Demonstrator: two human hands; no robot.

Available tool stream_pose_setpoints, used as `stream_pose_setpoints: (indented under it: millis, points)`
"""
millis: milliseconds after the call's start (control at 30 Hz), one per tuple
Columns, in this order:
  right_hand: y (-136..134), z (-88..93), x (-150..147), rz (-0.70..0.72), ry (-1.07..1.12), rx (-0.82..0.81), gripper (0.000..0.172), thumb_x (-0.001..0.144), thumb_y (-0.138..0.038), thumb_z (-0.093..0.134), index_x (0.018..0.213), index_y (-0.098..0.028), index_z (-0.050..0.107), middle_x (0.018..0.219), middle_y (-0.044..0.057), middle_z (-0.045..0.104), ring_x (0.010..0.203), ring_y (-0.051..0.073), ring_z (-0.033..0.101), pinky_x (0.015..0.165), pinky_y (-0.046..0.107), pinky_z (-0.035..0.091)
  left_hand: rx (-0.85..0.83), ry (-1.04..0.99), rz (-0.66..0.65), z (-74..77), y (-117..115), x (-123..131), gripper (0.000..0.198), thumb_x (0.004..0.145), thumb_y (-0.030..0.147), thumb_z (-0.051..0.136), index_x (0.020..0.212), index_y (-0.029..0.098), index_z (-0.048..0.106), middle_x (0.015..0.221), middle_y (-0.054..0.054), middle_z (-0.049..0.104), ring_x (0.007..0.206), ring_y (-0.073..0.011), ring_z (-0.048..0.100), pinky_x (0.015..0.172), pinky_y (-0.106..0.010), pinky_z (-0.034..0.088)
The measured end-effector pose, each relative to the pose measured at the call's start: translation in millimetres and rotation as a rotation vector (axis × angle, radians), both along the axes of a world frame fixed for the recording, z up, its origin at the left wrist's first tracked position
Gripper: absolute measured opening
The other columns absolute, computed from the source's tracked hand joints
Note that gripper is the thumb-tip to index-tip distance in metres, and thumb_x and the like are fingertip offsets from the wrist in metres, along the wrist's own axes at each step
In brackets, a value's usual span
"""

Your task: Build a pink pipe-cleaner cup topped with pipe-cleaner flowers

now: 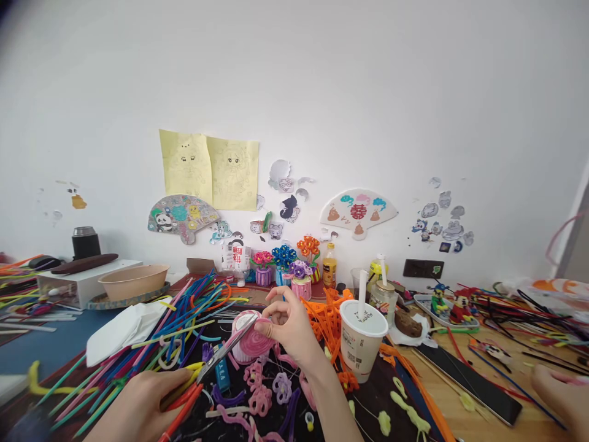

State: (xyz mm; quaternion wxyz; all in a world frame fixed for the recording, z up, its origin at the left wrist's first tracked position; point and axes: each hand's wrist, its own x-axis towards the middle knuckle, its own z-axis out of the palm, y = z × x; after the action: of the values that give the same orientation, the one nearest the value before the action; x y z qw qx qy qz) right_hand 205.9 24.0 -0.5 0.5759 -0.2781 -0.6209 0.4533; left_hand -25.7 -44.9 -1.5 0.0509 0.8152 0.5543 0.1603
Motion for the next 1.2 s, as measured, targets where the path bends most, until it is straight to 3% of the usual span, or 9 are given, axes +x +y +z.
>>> stream_pose_setpoints:
  millis: [267,400,567,667,867,967,1000,1100,1200]
  points:
    - [0.3,1.4,3.3,-0.025,-0.007,-0.005,0.054,0.058,-0.04,0.085,0.092,-0.022,0.047,0.066,-0.006,0.061,0.051,0.009,0.043,0.05,0.021,0.029,0.075,-0.062,0.068,-4.4,0.0,-4.3,0.028,0.084,0.034,0.041,0.061,0.022,0.052,0.057,-0.001,0.064,0.052,-0.0147,0.057,0.053,-0.022,0.032]
    - [3.1,-0.2,5.8,-0.04,-0.015,-0.019,0.054,0.057,-0.041,0.085,0.091,-0.022,0.048,0.067,-0.005,0.061,0.052,0.009,0.047,0.051,0.021,0.033,0.066,-0.092,0.227,0.5,6.3,-4.3,0.035,0.086,0.046,0.037,0.066,0.023,0.054,0.059,-0.002,0.065,0.057,-0.0185,0.059,0.055,-0.023,0.036]
    - [2.8,-1.3,4.0,-0.058,-0.062,-0.015,0.039,0.065,-0.041,0.08,0.09,-0.02,0.059,0.068,-0.004,0.059,0.055,0.01,0.05,0.052,0.021,0.037,-0.019,0.021,0.43,11.5,12.0,4.5,0.034,0.087,0.043,0.033,0.072,0.022,0.056,0.076,-0.01,0.072,0.074,-0.0292,0.068,0.059,-0.029,0.042]
    - [1.0,-1.3,2.5,-0.065,-0.109,-0.011,0.031,0.068,-0.041,0.078,0.088,-0.019,0.067,0.073,0.0,0.062,0.06,0.013,0.054,0.051,0.022,0.039,-0.038,0.127,0.48,6.2,13.8,7.3,0.036,0.087,0.044,0.035,0.075,0.02,0.06,0.08,-0.015,0.073,0.08,-0.0349,0.069,0.061,-0.034,0.044]
    - [-3.1,-1.0,-1.9,-0.091,-0.199,0.026,0.025,0.069,-0.038,0.078,0.084,-0.018,0.073,0.074,0.002,0.065,0.063,0.015,0.052,0.059,0.027,0.041,0.054,0.161,0.335,-12.6,17.8,4.4,0.027,0.085,0.026,0.044,0.092,0.014,0.067,0.095,-0.016,0.072,0.093,-0.0318,0.067,0.079,-0.039,0.048]
    - [-6.3,-0.1,-5.9,-0.062,-0.23,0.059,0.023,0.069,-0.037,0.078,0.079,-0.017,0.073,0.075,0.002,0.064,0.067,0.016,0.052,0.062,0.028,0.04,0.255,-0.089,0.282,0.2,17.7,11.4,0.032,0.089,0.03,0.04,0.102,0.018,0.066,0.108,-0.013,0.069,0.101,-0.0305,0.064,0.083,-0.039,0.048]
    - [-7.4,0.3,-7.2,-0.047,-0.237,0.066,0.023,0.069,-0.038,0.077,0.078,-0.017,0.074,0.076,0.003,0.063,0.068,0.017,0.053,0.062,0.028,0.04,0.271,-0.216,0.188,6.7,17.6,15.6,0.031,0.089,0.034,0.041,0.1,0.021,0.067,0.108,-0.009,0.069,0.101,-0.0273,0.064,0.085,-0.036,0.048]
    - [-10.2,1.5,-10.5,0.0,-0.249,0.077,0.022,0.071,-0.039,0.076,0.078,-0.017,0.073,0.077,0.003,0.062,0.069,0.017,0.053,0.062,0.028,0.039,0.2,-0.475,-0.076,22.8,17.7,29.5,0.027,0.088,0.04,0.046,0.093,0.023,0.067,0.096,-0.003,0.072,0.088,-0.0194,0.066,0.076,-0.026,0.049]
    - [-11.5,2.4,-12.6,0.03,-0.251,0.076,0.023,0.072,-0.04,0.075,0.078,-0.017,0.073,0.076,0.003,0.061,0.068,0.017,0.053,0.061,0.028,0.039,0.219,-0.538,-0.109,26.2,18.0,39.4,0.022,0.086,0.037,0.051,0.083,0.022,0.066,0.084,-0.002,0.071,0.075,-0.0171,0.064,0.069,-0.025,0.047]
